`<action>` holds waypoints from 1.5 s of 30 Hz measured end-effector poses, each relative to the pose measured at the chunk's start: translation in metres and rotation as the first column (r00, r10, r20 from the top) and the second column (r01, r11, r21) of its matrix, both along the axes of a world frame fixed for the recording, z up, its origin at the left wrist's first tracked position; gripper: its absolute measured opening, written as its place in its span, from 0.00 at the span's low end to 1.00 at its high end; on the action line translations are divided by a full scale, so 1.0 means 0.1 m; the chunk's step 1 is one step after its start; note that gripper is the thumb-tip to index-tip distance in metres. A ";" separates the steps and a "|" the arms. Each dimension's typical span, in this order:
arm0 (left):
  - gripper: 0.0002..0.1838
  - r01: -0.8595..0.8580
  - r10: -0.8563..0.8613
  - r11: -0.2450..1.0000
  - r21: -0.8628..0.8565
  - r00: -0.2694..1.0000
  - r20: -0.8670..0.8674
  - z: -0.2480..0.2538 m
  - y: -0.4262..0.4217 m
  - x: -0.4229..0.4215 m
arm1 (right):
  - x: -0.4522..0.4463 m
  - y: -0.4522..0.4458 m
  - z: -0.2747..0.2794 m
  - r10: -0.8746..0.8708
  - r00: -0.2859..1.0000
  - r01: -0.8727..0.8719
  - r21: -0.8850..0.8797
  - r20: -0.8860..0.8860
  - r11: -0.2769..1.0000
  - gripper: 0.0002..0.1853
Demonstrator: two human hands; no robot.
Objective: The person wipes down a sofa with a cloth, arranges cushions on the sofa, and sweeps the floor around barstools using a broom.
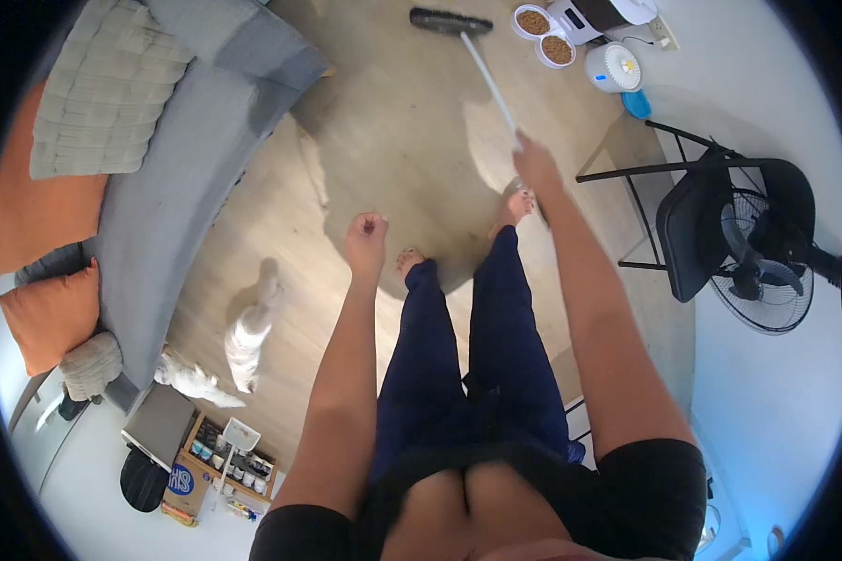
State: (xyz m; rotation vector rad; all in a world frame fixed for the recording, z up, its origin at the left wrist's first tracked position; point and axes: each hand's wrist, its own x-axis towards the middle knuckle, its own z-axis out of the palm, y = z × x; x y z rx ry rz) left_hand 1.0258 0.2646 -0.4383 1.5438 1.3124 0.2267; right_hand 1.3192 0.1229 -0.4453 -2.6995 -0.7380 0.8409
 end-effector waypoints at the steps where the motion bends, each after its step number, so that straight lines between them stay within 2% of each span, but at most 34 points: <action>1: 0.06 -0.001 0.001 1.000 0.000 1.000 0.004 -0.03 0.05 -0.07 | -0.37 -0.11 0.10 -0.069 0.996 0.067 -0.025 -0.052 0.997 0.26; 2: 0.07 -0.008 0.009 0.999 0.034 1.000 -0.026 -0.07 0.08 -0.17 | -0.83 -0.39 -0.01 0.091 0.972 -0.091 -0.009 0.215 0.996 0.26; 3: 0.08 -0.010 0.014 0.998 0.070 0.998 -0.055 -0.10 0.13 -0.23 | -1.28 -0.64 -0.07 0.231 0.855 -0.243 -0.034 0.465 0.969 0.25; 4: 0.08 -0.005 0.009 0.997 0.072 0.998 -0.056 -0.09 0.20 -0.26 | -1.60 -0.60 0.50 -0.103 0.979 0.092 -0.068 -0.175 0.993 0.24; 6: 0.10 -0.022 0.033 0.994 0.105 0.994 -0.105 0.02 0.35 -0.29 | -2.09 -0.84 0.93 -0.077 0.946 0.069 -0.037 -0.314 0.997 0.25; 7: 0.10 -0.023 0.034 0.994 0.104 0.994 -0.105 0.06 0.40 -0.29 | -2.16 -0.92 1.08 -0.076 0.946 0.067 -0.038 -0.314 0.997 0.25; 9: 0.09 -0.048 0.059 0.989 0.140 0.995 -0.078 0.10 0.53 -0.23 | -2.18 -0.97 1.33 -0.053 0.884 0.016 -0.084 -0.465 0.996 0.26; 10: 0.09 -0.049 0.060 0.989 0.140 0.995 -0.078 0.11 0.59 -0.21 | -2.16 -0.90 1.41 -0.052 0.884 0.014 -0.083 -0.465 0.996 0.26; 12: 0.10 0.048 0.011 0.946 0.321 0.983 -0.181 0.06 0.69 -0.23 | -2.05 -0.65 1.43 -0.062 0.895 -0.007 -0.152 -0.442 0.988 0.27; 13: 0.10 0.051 0.010 0.947 0.317 0.982 -0.187 0.03 0.71 -0.25 | -1.96 -0.53 1.29 -0.024 0.924 -0.014 -0.098 -0.381 0.995 0.27; 14: 0.12 0.270 0.100 0.696 0.665 0.881 -0.462 0.00 0.71 -0.29 | -1.84 -0.39 1.09 0.010 0.948 -0.027 -0.047 -0.318 0.999 0.27; 15: 0.13 0.419 0.166 0.519 0.745 0.805 -0.569 -0.04 0.67 -0.38 | -1.73 -0.25 0.82 0.065 0.981 -0.058 0.040 -0.185 0.997 0.26; 16: 0.14 0.549 0.296 0.321 0.772 0.716 -0.632 -0.08 0.64 -0.47 | -1.58 -0.03 0.68 0.049 0.980 -0.039 0.055 -0.191 0.998 0.27; 17: 0.16 0.351 0.202 0.616 0.705 0.795 -0.573 -0.13 0.66 -0.62 | -1.47 0.20 0.62 0.034 0.980 -0.020 0.073 -0.197 0.997 0.27; 18: 0.17 0.141 0.147 0.843 0.519 0.868 -0.475 -0.15 0.69 -0.76 | -1.41 0.40 0.62 -0.063 0.957 0.075 0.029 -0.285 0.997 0.26; 19: 0.17 0.146 0.147 0.841 0.520 0.865 -0.480 -0.01 0.78 -0.81 | -1.42 0.55 0.63 -0.162 0.917 0.166 -0.020 -0.365 0.986 0.25; 20: 0.17 0.140 -0.021 0.981 0.137 0.771 -0.637 0.27 0.91 -0.81 | -1.57 0.56 0.58 -0.164 0.914 0.168 -0.020 -0.371 0.986 0.25; 22: 0.17 0.068 -0.244 0.961 -0.269 0.670 -0.701 0.41 0.92 -0.93 | -2.02 0.35 0.49 0.018 0.976 -0.055 -0.167 -0.219 0.984 0.22; 23: 0.16 0.039 -0.050 0.999 -0.032 0.686 -0.726 0.31 0.85 -1.03 | -2.29 0.10 0.45 0.071 0.985 -0.079 -0.044 -0.160 0.996 0.24; 24: 0.16 0.006 0.142 0.979 0.204 0.694 -0.706 0.21 0.77 -1.13 | -2.64 -0.23 0.39 0.116 0.988 -0.109 0.076 -0.097 0.991 0.26; 25: 0.16 0.008 0.140 0.979 0.202 0.694 -0.706 0.15 0.69 -1.24 | -2.97 -0.57 0.27 0.140 0.990 -0.142 0.225 0.024 0.964 0.26; 26: 0.17 0.134 0.100 0.949 0.284 0.726 -0.680 0.08 0.63 -1.33 | -3.06 -0.65 0.80 0.033 0.916 -0.088 -0.120 -0.400 0.989 0.26; 27: 0.18 0.258 0.050 0.895 0.365 0.755 -0.654 0.04 0.56 -1.38 | -3.19 -0.90 0.93 0.103 0.899 -0.144 -0.065 -0.425 0.987 0.26; 28: 0.18 0.272 0.034 0.890 0.365 0.761 -0.648 0.03 0.48 -1.38 | -3.24 -1.16 1.03 0.165 0.881 -0.190 -0.013 -0.442 0.982 0.25; 30: 0.17 0.247 -0.016 0.933 0.262 0.756 -0.654 0.01 0.28 -1.34 | -3.16 -1.50 1.40 0.127 0.768 -0.263 -0.127 -0.628 0.956 0.25; 31: 0.17 0.266 -0.039 0.929 0.257 0.762 -0.646 -0.04 0.15 -1.32 | -3.13 -1.69 1.50 0.104 0.777 -0.239 -0.138 -0.621 0.961 0.25; 33: 0.15 0.064 0.090 0.966 0.252 0.826 -0.557 -0.17 -0.13 -1.34 | -3.04 -2.04 1.64 0.154 0.810 -0.294 -0.164 -0.566 0.941 0.27; 35: 0.15 0.111 0.037 0.964 0.242 0.844 -0.535 -0.28 -0.42 -1.44 | -2.74 -2.26 1.62 0.151 0.876 -0.298 -0.267 -0.458 0.916 0.28; 37: 0.15 0.166 -0.023 0.956 0.241 0.863 -0.505 -0.38 -0.67 -1.55 | -2.32 -2.28 1.47 0.031 0.969 -0.112 -0.323 -0.244 0.940 0.28; 38: 0.14 0.207 -0.070 0.949 0.239 0.874 -0.480 -0.42 -0.81 -1.59 | -2.05 -2.31 1.27 0.002 0.987 -0.055 -0.318 -0.164 0.947 0.28; 40: 0.14 0.252 -0.124 0.937 0.242 0.887 -0.444 -0.42 -1.06 -1.62 | -1.48 -2.26 0.93 -0.163 0.984 0.142 -0.238 -0.071 0.961 0.27; 42: 0.15 0.262 -0.213 0.964 0.048 0.866 -0.452 -0.35 -1.21 -1.64 | -1.04 -2.22 0.67 -0.257 0.959 0.247 -0.095 -0.116 0.964 0.28; 43: 0.15 0.272 -0.219 0.961 0.052 0.863 -0.456 -0.38 -1.26 -1.69 | -1.04 -2.21 0.59 -0.265 0.957 0.256 -0.091 -0.120 0.962 0.28; 45: 0.15 0.306 -0.279 0.952 0.021 0.891 -0.358 -0.39 -1.37 -1.83 | -1.22 -2.17 0.44 -0.446 0.862 0.445 -0.062 -0.242 0.894 0.28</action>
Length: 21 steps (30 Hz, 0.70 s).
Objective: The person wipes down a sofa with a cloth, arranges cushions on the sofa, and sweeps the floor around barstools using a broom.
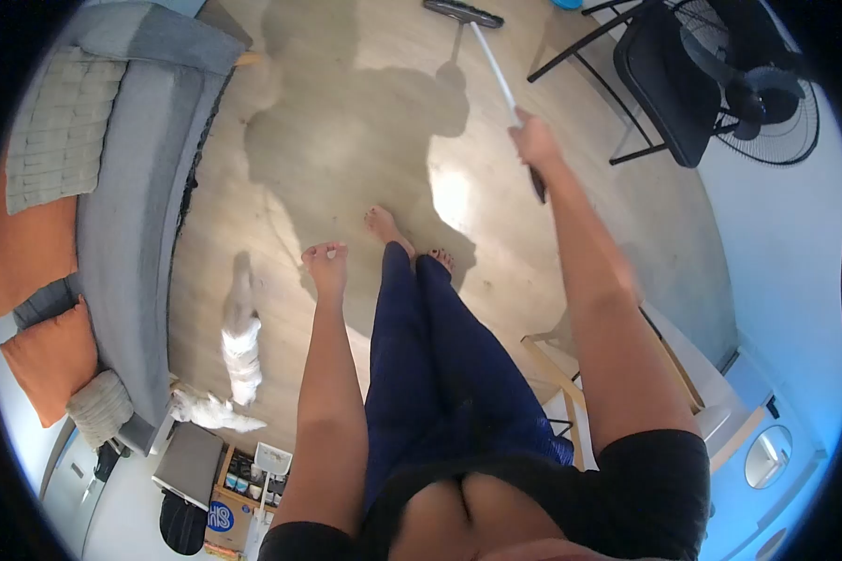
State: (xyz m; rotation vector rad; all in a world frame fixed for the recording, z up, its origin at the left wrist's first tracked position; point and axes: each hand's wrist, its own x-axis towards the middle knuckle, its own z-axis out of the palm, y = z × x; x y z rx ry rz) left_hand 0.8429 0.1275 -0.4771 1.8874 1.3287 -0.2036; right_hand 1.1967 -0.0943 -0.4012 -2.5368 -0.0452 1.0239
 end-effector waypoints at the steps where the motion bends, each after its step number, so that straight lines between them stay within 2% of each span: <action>1: 0.15 0.003 -0.003 1.000 -0.001 1.000 -0.003 0.04 -0.05 -0.04 | -0.28 -0.04 -0.04 0.021 1.000 -0.021 -0.030 -0.005 0.999 0.28; 3: 0.15 -0.022 0.021 0.998 -0.057 1.000 -0.016 0.22 -0.17 -0.02 | -1.20 -0.33 -0.22 0.107 0.993 -0.103 -0.075 0.051 0.992 0.28; 5: 0.14 -0.004 0.003 1.000 -0.018 0.999 -0.041 0.16 -0.23 -0.15 | -2.20 -0.64 0.05 0.215 0.977 -0.214 -0.066 0.002 0.975 0.29; 6: 0.12 0.012 -0.010 1.000 0.018 0.998 -0.068 0.14 -0.25 -0.21 | -2.50 -0.67 0.40 0.199 0.972 -0.208 -0.063 -0.127 0.976 0.28; 8: 0.12 0.000 0.001 1.000 0.014 0.999 -0.046 0.17 -0.28 -0.27 | -2.87 -0.98 0.71 0.266 0.939 -0.258 0.062 -0.217 0.964 0.27; 9: 0.12 -0.010 0.010 1.000 0.009 1.000 -0.019 0.18 -0.28 -0.27 | -2.93 -1.12 0.78 0.262 0.940 -0.255 0.062 -0.220 0.965 0.27; 11: 0.12 0.017 -0.017 0.999 0.029 1.000 0.006 0.23 -0.25 -0.26 | -2.98 -1.39 0.88 0.372 0.918 -0.352 0.154 -0.136 0.923 0.26; 13: 0.12 0.039 -0.041 0.998 0.046 0.999 0.032 0.27 -0.25 -0.25 | -2.59 -1.35 1.05 0.301 0.906 -0.328 -0.040 -0.298 0.944 0.27; 15: 0.13 0.006 -0.004 1.000 -0.031 0.998 0.062 0.28 -0.23 -0.24 | -2.21 -1.37 0.84 0.258 0.957 -0.274 -0.122 -0.129 0.954 0.27; 17: 0.13 0.039 -0.038 0.999 -0.020 0.998 0.049 0.26 -0.24 -0.27 | -1.73 -1.29 0.47 0.130 0.989 -0.125 -0.085 0.064 0.989 0.27; 18: 0.13 0.070 -0.069 0.998 -0.010 0.997 0.033 0.24 -0.25 -0.28 | -1.41 -1.09 0.46 -0.046 0.999 0.046 -0.071 0.003 0.996 0.26; 20: 0.13 0.066 -0.065 0.997 -0.039 0.997 0.035 0.19 -0.30 -0.36 | -0.86 -0.91 0.06 0.034 0.974 -0.031 -0.017 0.223 0.999 0.26; 21: 0.13 0.075 -0.072 0.995 -0.070 0.997 0.032 0.17 -0.32 -0.40 | -0.60 -0.72 0.00 -0.022 0.983 0.019 0.017 0.181 1.000 0.25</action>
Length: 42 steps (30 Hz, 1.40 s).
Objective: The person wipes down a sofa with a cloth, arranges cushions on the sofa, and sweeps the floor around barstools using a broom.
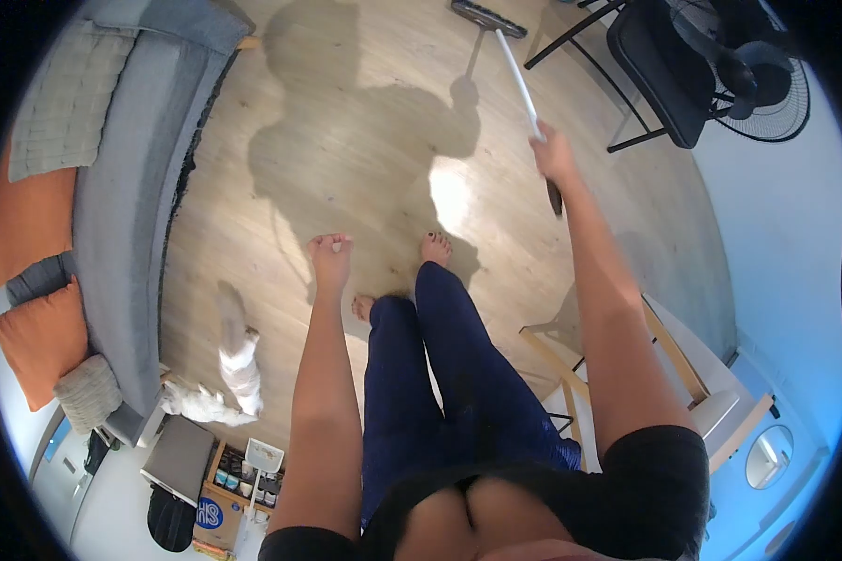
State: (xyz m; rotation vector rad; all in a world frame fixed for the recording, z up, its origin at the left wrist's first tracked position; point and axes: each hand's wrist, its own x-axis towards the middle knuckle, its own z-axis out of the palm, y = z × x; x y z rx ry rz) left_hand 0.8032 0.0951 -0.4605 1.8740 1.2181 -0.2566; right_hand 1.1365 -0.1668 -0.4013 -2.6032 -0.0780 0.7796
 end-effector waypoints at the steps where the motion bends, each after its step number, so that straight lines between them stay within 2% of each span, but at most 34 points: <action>1: 0.13 -0.001 0.001 1.000 0.000 1.000 0.001 -0.03 -0.03 -0.04 | 0.11 0.17 -0.02 -0.052 0.998 0.053 0.033 -0.048 0.998 0.25; 4: 0.13 0.043 -0.043 0.999 -0.020 0.999 0.005 -0.11 -0.09 -0.25 | -0.35 0.47 -0.10 -0.041 0.992 0.041 0.003 -0.117 0.999 0.26; 5: 0.13 0.040 -0.040 0.998 -0.051 0.999 0.012 -0.16 -0.11 -0.33 | -0.75 0.50 0.05 -0.079 0.978 0.091 0.057 -0.194 0.994 0.28; 6: 0.12 0.037 -0.036 0.996 -0.082 0.999 0.019 -0.17 -0.12 -0.40 | -1.15 0.43 -0.07 0.062 0.975 -0.069 -0.029 -0.211 0.997 0.30; 7: 0.12 0.028 -0.026 0.996 -0.085 0.999 0.026 -0.15 -0.12 -0.46 | -1.59 0.38 0.00 0.105 0.962 -0.122 -0.053 -0.253 0.991 0.30; 9: 0.11 0.043 -0.040 0.996 -0.082 0.999 0.037 -0.09 -0.11 -0.65 | -2.26 0.22 0.36 0.270 0.924 -0.260 0.073 -0.270 0.963 0.30; 11: 0.11 0.006 -0.004 0.998 -0.064 1.000 0.026 0.03 -0.06 -0.76 | -2.50 0.27 0.76 0.361 0.892 -0.323 0.173 -0.273 0.930 0.30; 13: 0.11 -0.037 0.038 0.999 -0.038 0.999 0.009 0.10 0.15 -0.94 | -2.59 0.43 1.01 0.241 0.789 -0.242 0.075 -0.565 0.967 0.28; 15: 0.11 -0.034 0.029 0.999 0.039 0.992 0.126 0.08 0.31 -1.15 | -2.56 0.60 0.80 0.403 0.899 -0.376 0.170 -0.172 0.911 0.24; 17: 0.11 -0.085 0.078 0.995 0.045 0.988 0.135 -0.03 0.48 -1.44 | -2.25 1.05 0.44 0.305 0.944 -0.292 0.114 -0.124 0.950 0.24; 18: 0.11 -0.120 0.112 0.992 0.048 0.984 0.141 -0.09 0.56 -1.60 | -2.02 1.51 0.53 0.111 0.949 -0.115 0.006 -0.295 0.993 0.25; 19: 0.11 -0.141 0.133 0.989 0.045 0.981 0.142 -0.14 0.62 -1.76 | -1.82 1.72 0.27 0.266 0.962 -0.261 0.070 -0.070 0.963 0.26; 20: 0.12 -0.191 0.189 0.982 0.012 0.976 0.111 -0.17 0.65 -1.93 | -1.58 1.94 -0.06 0.339 0.938 -0.345 0.133 0.067 0.929 0.27; 22: 0.13 -0.256 0.257 0.966 -0.026 0.963 0.075 -0.25 0.68 -2.28 | -1.40 2.50 -0.22 0.270 0.963 -0.266 0.100 -0.024 0.959 0.24; 25: 0.14 -0.377 0.380 0.923 -0.076 0.925 0.019 -0.36 0.60 -2.85 | -2.17 2.84 -0.35 0.308 0.948 -0.298 0.124 -0.076 0.947 0.20; 26: 0.13 -0.415 0.416 0.906 -0.078 0.909 -0.015 -0.43 0.52 -3.04 | -2.63 2.79 -0.35 0.253 0.961 -0.241 0.104 -0.114 0.965 0.19; 27: 0.13 -0.452 0.450 0.889 -0.076 0.892 -0.046 -0.46 0.45 -3.18 | -3.05 2.60 -0.56 0.426 0.893 -0.418 0.084 -0.143 0.904 0.27; 28: 0.13 -0.469 0.467 0.880 -0.080 0.883 -0.041 -0.44 0.38 -3.30 | -3.63 2.38 -0.49 0.472 0.872 -0.467 0.066 -0.129 0.882 0.26; 29: 0.13 -0.505 0.496 0.858 -0.093 0.862 -0.100 -0.41 0.32 -3.42 | -4.11 2.25 -0.20 0.556 0.807 -0.571 -0.020 -0.197 0.821 0.25; 30: 0.14 -0.541 0.522 0.835 -0.103 0.837 -0.163 -0.39 0.27 -3.56 | -4.52 1.98 -0.20 0.610 0.793 -0.595 0.199 -0.018 0.779 0.25; 32: 0.15 -0.550 0.534 0.824 -0.137 0.834 -0.137 -0.56 0.21 -3.85 | -5.02 1.83 0.32 0.648 0.680 -0.587 0.275 -0.342 0.762 0.25; 33: 0.17 -0.539 0.528 0.824 -0.172 0.842 -0.108 -0.60 0.22 -3.97 | -5.11 1.86 0.48 0.657 0.671 -0.596 0.276 -0.345 0.754 0.25; 35: 0.17 -0.535 0.530 0.835 -0.132 0.845 -0.072 -0.41 0.32 -4.03 | -5.16 1.82 0.70 0.728 0.502 -0.643 0.362 -0.467 0.675 0.25; 36: 0.17 -0.519 0.518 0.850 -0.090 0.855 -0.032 -0.30 0.39 -4.05 | -5.15 1.80 0.70 0.781 0.485 -0.731 0.308 -0.393 0.609 0.24; 37: 0.17 -0.540 0.538 0.837 -0.087 0.842 -0.047 -0.24 0.45 -4.10 | -5.05 2.01 0.90 0.733 0.462 -0.766 0.192 -0.499 0.614 0.24; 38: 0.16 -0.575 0.578 0.812 -0.100 0.816 0.001 -0.21 0.51 -4.17 | -4.98 1.81 0.56 0.830 0.499 -0.790 0.261 -0.250 0.554 0.25; 39: 0.14 -0.604 0.612 0.788 -0.118 0.789 0.050 -0.22 0.55 -4.25 | -4.86 1.99 0.63 0.825 0.531 -0.810 0.170 -0.195 0.561 0.25; 40: 0.14 -0.614 0.622 0.780 -0.118 0.782 0.046 -0.28 0.56 -4.38 | -4.66 1.96 0.25 0.887 0.430 -0.901 0.020 0.166 0.433 0.24; 41: 0.16 -0.588 0.596 0.801 -0.114 0.802 0.046 -0.39 0.58 -4.53 | -4.49 2.22 0.36 0.752 0.656 -0.744 0.117 -0.057 0.658 0.24; 42: 0.17 -0.560 0.568 0.821 -0.110 0.822 0.050 -0.45 0.59 -4.64 | -4.30 2.43 0.23 0.711 0.703 -0.711 0.067 0.029 0.700 0.25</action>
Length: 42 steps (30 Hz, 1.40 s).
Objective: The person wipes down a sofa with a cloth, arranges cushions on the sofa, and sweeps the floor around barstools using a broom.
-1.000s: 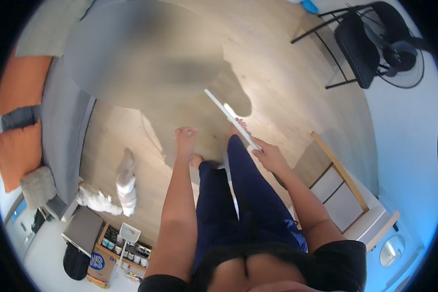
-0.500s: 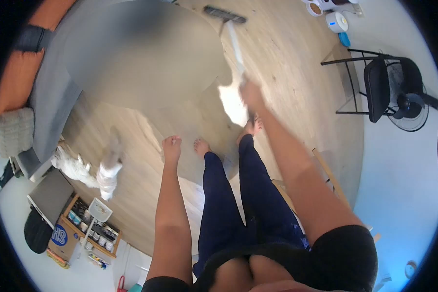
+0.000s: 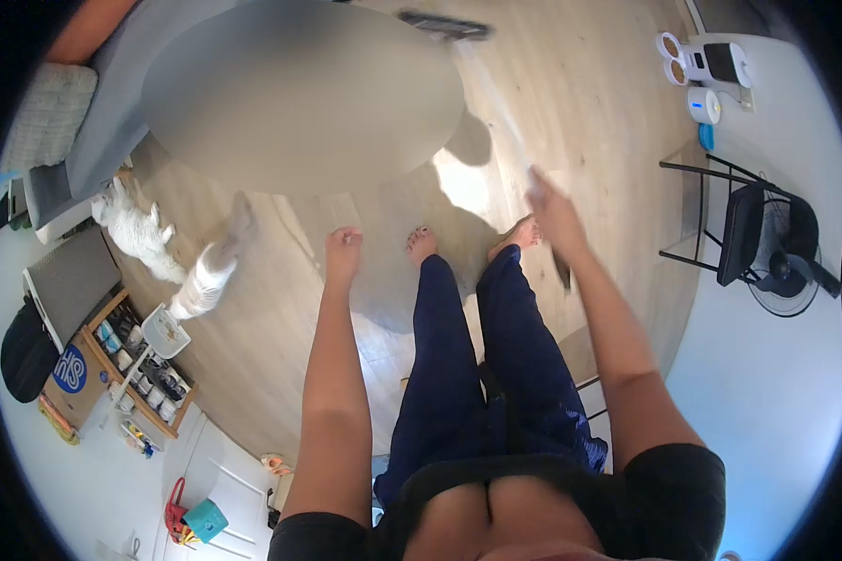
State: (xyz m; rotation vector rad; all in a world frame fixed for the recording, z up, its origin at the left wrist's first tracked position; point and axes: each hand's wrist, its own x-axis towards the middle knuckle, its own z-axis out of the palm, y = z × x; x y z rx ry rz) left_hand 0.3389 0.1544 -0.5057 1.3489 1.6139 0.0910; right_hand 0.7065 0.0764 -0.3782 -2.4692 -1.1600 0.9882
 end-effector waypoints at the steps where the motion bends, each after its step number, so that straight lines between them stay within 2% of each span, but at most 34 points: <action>1: 0.17 -0.009 0.009 1.000 0.002 1.000 0.004 0.00 0.00 -0.07 | 0.18 0.31 -0.04 -0.149 0.989 0.145 -0.152 -0.016 0.978 0.25; 2: 0.17 -0.019 0.019 1.000 -0.007 1.000 -0.016 0.03 -0.04 -0.15 | 0.36 0.54 -0.13 -0.260 0.962 0.250 -0.113 -0.080 0.962 0.26; 4: 0.17 -0.040 0.039 0.999 -0.017 0.999 -0.037 0.10 -0.11 -0.28 | 0.66 0.96 -0.40 -0.278 0.959 0.276 -0.029 -0.054 0.961 0.23; 6: 0.17 -0.095 0.090 0.983 -0.157 0.995 -0.040 0.14 -0.22 -0.37 | 0.51 1.22 -0.53 -0.223 0.974 0.222 -0.035 -0.025 0.974 0.22; 7: 0.17 -0.095 0.089 0.982 -0.165 0.995 -0.042 0.15 -0.28 -0.43 | 0.38 1.28 -0.57 -0.181 0.983 0.181 -0.044 0.005 0.982 0.21; 8: 0.17 -0.113 0.106 0.973 -0.202 0.993 -0.045 0.07 -0.35 -0.49 | 0.14 1.18 -0.81 -0.158 0.986 0.158 -0.002 -0.049 0.987 0.21; 9: 0.17 -0.131 0.124 0.962 -0.238 0.991 -0.043 -0.01 -0.43 -0.53 | -0.26 1.09 -0.70 -0.233 0.957 0.217 -0.105 -0.175 0.970 0.23; 10: 0.17 -0.134 0.130 0.961 -0.241 0.991 -0.033 -0.06 -0.50 -0.56 | -0.65 0.89 -0.73 -0.093 0.983 0.067 -0.167 -0.155 0.984 0.25; 11: 0.16 -0.108 0.097 0.958 -0.264 0.994 -0.054 -0.11 -0.57 -0.59 | -1.10 0.68 -0.61 0.048 0.999 -0.050 -0.141 -0.017 0.989 0.27; 13: 0.16 -0.084 0.065 0.953 -0.290 0.995 -0.074 -0.28 -0.72 -0.62 | -1.59 0.39 -0.21 0.121 0.972 -0.149 -0.137 -0.200 0.979 0.26; 14: 0.16 -0.032 0.031 0.973 -0.227 0.999 -0.009 -0.41 -0.79 -0.63 | -1.84 0.25 0.00 0.149 0.945 -0.193 -0.131 -0.292 0.972 0.25; 15: 0.16 0.019 -0.011 0.987 -0.158 0.999 0.051 -0.47 -0.80 -0.66 | -1.97 -0.03 -0.24 0.333 0.937 -0.300 0.244 -0.103 0.922 0.24; 16: 0.16 0.019 -0.012 0.987 -0.157 0.999 0.046 -0.38 -0.70 -0.62 | -1.98 -0.06 -0.12 0.332 0.937 -0.298 0.247 -0.108 0.922 0.24; 18: 0.16 0.039 -0.033 0.987 -0.154 0.998 0.045 0.01 -0.41 -0.35 | -1.83 -0.04 0.28 0.293 0.845 -0.333 -0.011 -0.447 0.943 0.24; 20: 0.17 -0.059 0.076 0.988 -0.143 0.991 0.111 0.17 -0.20 -0.20 | -1.58 0.00 0.52 0.225 0.907 -0.320 -0.234 -0.357 0.918 0.25; 22: 0.17 -0.080 0.095 0.985 -0.150 0.991 0.092 0.18 -0.01 -0.20 | -1.23 -0.01 0.46 0.185 0.967 -0.219 -0.199 -0.177 0.955 0.24; 23: 0.17 -0.086 0.099 0.985 -0.148 0.992 0.082 0.15 0.01 -0.21 | -0.91 -0.23 0.03 0.302 0.946 -0.314 0.107 0.115 0.943 0.25; 24: 0.17 -0.090 0.105 0.983 -0.160 0.991 0.087 0.12 0.02 -0.25 | -0.67 -0.01 0.20 0.039 0.991 -0.052 -0.100 -0.125 0.994 0.27; 26: 0.18 -0.125 0.146 0.980 -0.152 0.980 0.138 0.07 0.02 -0.38 | -0.19 0.18 0.09 -0.126 0.992 0.120 -0.196 -0.016 0.973 0.28; 27: 0.18 -0.125 0.149 0.979 -0.160 0.978 0.147 0.06 -0.01 -0.42 | -0.04 0.15 0.10 -0.124 0.992 0.120 -0.202 -0.005 0.972 0.28; 29: 0.18 -0.179 0.183 0.964 -0.197 0.983 -0.001 0.05 -0.06 -0.52 | 0.12 0.11 0.08 -0.401 0.911 0.362 -0.277 -0.100 0.890 0.28; 31: 0.18 -0.185 0.193 0.960 -0.212 0.981 0.016 -0.06 -0.18 -0.68 | -0.14 -0.15 0.27 -0.336 0.938 0.289 -0.352 -0.080 0.890 0.28; 32: 0.18 -0.190 0.201 0.957 -0.219 0.979 0.027 -0.11 -0.25 -0.74 | -0.35 -0.34 0.37 -0.333 0.932 0.261 -0.381 -0.139 0.887 0.30; 33: 0.18 -0.199 0.212 0.953 -0.227 0.977 0.033 -0.11 -0.32 -0.78 | -0.63 -0.54 0.46 -0.401 0.880 0.275 -0.418 -0.252 0.866 0.32; 34: 0.18 -0.234 0.248 0.941 -0.244 0.968 0.029 -0.11 -0.38 -0.82 | -1.00 -0.50 0.68 -0.428 0.871 0.232 -0.565 -0.242 0.792 0.31; 35: 0.18 -0.267 0.283 0.929 -0.258 0.959 0.024 -0.09 -0.42 -0.85 | -1.42 -0.25 1.06 -0.533 0.776 0.227 -0.639 -0.338 0.735 0.31; 36: 0.18 -0.275 0.292 0.926 -0.258 0.956 0.029 -0.08 -0.44 -0.87 | -1.59 -0.48 1.01 -0.581 0.618 0.187 -0.619 -0.530 0.763 0.32; 38: 0.18 -0.255 0.252 0.917 -0.306 0.966 -0.050 -0.03 -0.45 -0.89 | -1.96 -0.21 1.14 -0.556 0.578 0.044 -0.657 -0.598 0.753 0.28; 40: 0.18 -0.306 0.324 0.904 -0.299 0.946 0.009 -0.05 -0.48 -0.89 | -2.09 -0.02 1.07 -0.509 0.523 -0.108 -0.645 -0.684 0.756 0.28; 41: 0.18 -0.342 0.376 0.891 -0.298 0.925 0.063 -0.04 -0.46 -0.92 | -2.10 0.08 1.11 -0.487 0.524 -0.136 -0.634 -0.699 0.762 0.28; 42: 0.18 -0.369 0.398 0.886 -0.281 0.916 0.049 0.03 -0.38 -0.92 | -2.07 0.19 1.20 -0.394 0.608 -0.168 -0.596 -0.689 0.785 0.27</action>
